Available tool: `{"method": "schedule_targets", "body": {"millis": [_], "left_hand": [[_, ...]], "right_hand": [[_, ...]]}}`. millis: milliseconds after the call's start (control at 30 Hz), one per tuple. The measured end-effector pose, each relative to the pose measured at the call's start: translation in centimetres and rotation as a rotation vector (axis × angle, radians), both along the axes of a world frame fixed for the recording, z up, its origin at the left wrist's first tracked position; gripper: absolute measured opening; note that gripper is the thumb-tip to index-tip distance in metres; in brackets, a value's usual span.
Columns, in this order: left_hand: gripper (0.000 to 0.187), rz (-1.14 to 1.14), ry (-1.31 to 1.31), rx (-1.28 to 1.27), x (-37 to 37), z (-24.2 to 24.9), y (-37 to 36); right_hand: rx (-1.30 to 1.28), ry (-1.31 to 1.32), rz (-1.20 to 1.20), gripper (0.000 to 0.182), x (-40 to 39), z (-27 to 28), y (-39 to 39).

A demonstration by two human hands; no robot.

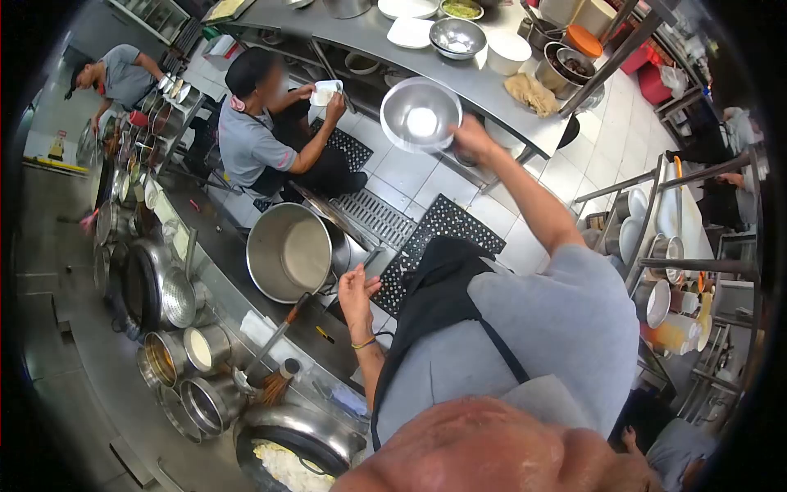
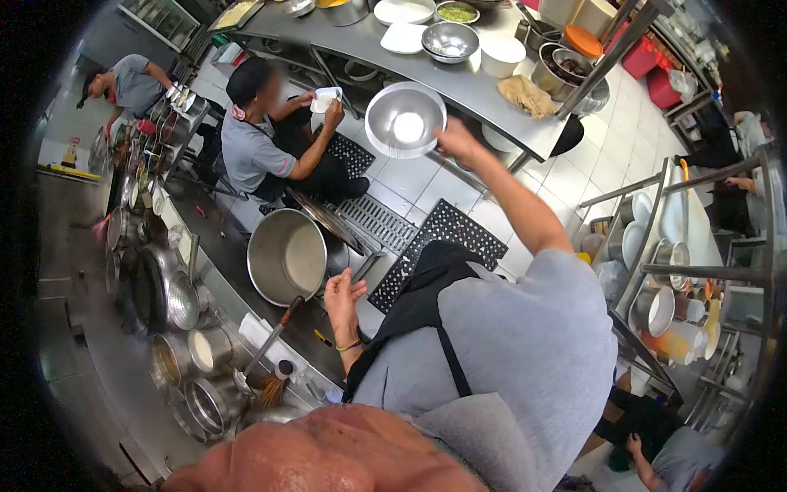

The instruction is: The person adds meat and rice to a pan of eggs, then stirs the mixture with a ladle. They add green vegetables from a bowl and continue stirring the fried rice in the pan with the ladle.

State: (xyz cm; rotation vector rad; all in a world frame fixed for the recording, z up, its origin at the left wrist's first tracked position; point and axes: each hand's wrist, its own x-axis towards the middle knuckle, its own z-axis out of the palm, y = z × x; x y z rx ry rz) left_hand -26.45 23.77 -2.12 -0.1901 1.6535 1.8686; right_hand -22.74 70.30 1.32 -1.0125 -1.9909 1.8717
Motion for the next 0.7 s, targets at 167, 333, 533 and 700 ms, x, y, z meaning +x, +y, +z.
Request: {"method": "schedule_targets", "body": {"millis": [167,333,533,700], "left_hand": [[0.023,0.077,-0.047,-0.045,0.3,-1.3,-3.0],[0.022,0.133,-0.131,-0.2,2.0,-3.2,-5.5],[0.016,0.34,-0.2,-0.14,3.8,-3.3,-3.2],[0.02,0.224,-0.226,-0.138,2.0,-1.0,3.9]], "right_hand": [[-0.172,0.152,-0.358,0.027,-8.0,2.0,13.2],[-0.398,0.303,-0.541,0.044,-12.0,2.1,19.7],[0.777,0.02,-0.74,0.074,-14.3,-0.1,14.6],[0.765,-0.502,-0.349,0.068,-13.1,0.3,18.3]]}}
